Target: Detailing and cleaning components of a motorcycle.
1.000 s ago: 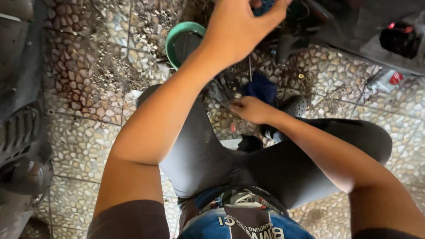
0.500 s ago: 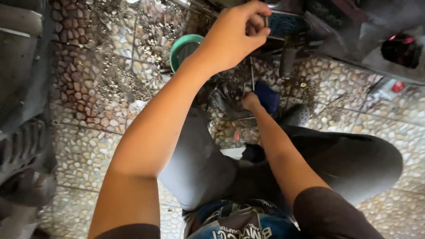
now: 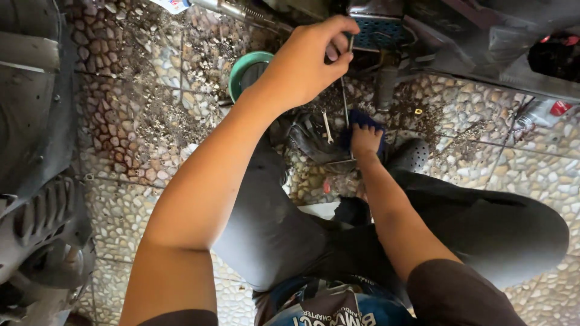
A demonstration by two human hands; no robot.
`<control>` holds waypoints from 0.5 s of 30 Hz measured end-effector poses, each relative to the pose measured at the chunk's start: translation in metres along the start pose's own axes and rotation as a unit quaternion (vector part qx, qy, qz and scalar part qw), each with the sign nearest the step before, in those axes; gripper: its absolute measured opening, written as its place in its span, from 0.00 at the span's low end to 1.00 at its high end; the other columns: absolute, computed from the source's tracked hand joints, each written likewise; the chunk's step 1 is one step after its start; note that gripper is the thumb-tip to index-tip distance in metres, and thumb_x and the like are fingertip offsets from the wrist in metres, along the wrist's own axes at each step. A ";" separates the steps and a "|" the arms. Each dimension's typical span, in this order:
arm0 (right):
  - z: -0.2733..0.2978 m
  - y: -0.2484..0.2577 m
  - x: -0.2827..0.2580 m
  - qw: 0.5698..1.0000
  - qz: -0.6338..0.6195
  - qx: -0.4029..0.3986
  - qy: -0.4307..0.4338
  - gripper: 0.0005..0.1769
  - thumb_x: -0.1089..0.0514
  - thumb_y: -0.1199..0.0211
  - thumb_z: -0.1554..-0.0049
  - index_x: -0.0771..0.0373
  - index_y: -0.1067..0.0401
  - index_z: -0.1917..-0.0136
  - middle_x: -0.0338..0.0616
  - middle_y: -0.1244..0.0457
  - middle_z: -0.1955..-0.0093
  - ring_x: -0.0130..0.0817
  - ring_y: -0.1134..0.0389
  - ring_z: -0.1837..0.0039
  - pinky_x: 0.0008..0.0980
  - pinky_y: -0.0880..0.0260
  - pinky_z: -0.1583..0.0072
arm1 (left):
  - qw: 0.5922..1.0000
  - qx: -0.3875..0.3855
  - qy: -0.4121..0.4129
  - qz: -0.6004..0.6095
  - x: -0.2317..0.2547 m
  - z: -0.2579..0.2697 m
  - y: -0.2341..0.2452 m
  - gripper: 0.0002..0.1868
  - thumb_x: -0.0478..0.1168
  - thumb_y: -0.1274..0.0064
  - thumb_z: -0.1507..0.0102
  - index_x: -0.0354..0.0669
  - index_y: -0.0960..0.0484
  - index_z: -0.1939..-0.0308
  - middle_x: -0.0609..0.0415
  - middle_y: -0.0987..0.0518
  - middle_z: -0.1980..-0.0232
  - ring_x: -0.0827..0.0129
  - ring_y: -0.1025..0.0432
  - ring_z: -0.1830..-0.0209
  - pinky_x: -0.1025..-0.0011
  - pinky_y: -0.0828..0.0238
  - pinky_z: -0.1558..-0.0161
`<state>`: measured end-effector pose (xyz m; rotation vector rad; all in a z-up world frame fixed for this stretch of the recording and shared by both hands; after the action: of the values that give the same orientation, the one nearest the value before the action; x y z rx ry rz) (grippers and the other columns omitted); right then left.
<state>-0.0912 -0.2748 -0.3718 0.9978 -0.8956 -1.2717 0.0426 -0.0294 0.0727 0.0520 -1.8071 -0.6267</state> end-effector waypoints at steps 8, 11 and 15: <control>-0.020 0.059 0.051 0.976 -0.146 -0.113 0.115 0.25 0.42 0.33 0.46 0.58 0.27 0.40 0.56 0.30 0.47 0.58 0.30 0.42 0.56 0.33 0.38 | 1.000 -0.012 -0.020 0.009 0.004 0.000 -0.006 0.17 0.33 0.38 0.33 0.40 0.23 0.41 0.52 0.17 0.59 0.68 0.21 0.62 0.67 0.23 0.58; 0.001 0.132 0.048 0.955 -0.146 -0.148 0.212 0.26 0.43 0.33 0.47 0.59 0.27 0.40 0.57 0.31 0.46 0.59 0.30 0.42 0.52 0.30 0.41 | 1.000 -0.017 -0.012 -0.004 0.008 0.001 -0.010 0.17 0.33 0.38 0.33 0.40 0.22 0.42 0.51 0.17 0.60 0.67 0.22 0.63 0.67 0.25 0.60; 0.054 0.261 0.029 0.951 -0.047 -0.228 0.203 0.23 0.45 0.38 0.43 0.56 0.27 0.38 0.57 0.31 0.46 0.59 0.30 0.43 0.52 0.30 0.41 | 0.999 -0.005 -0.018 0.028 0.023 0.006 -0.012 0.18 0.31 0.40 0.36 0.40 0.22 0.42 0.53 0.19 0.61 0.70 0.25 0.64 0.70 0.25 0.59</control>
<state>-0.0533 -0.3022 -0.1079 0.8877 -0.2216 -1.2161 0.0266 -0.0447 0.0864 -0.0167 -1.8339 -0.5996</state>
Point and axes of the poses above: each hand's wrist, its own z-axis away from the middle knuckle, its own y-axis out of the back of the hand, x = y × z, the point moved 6 cm from there along -z, towards the middle knuckle
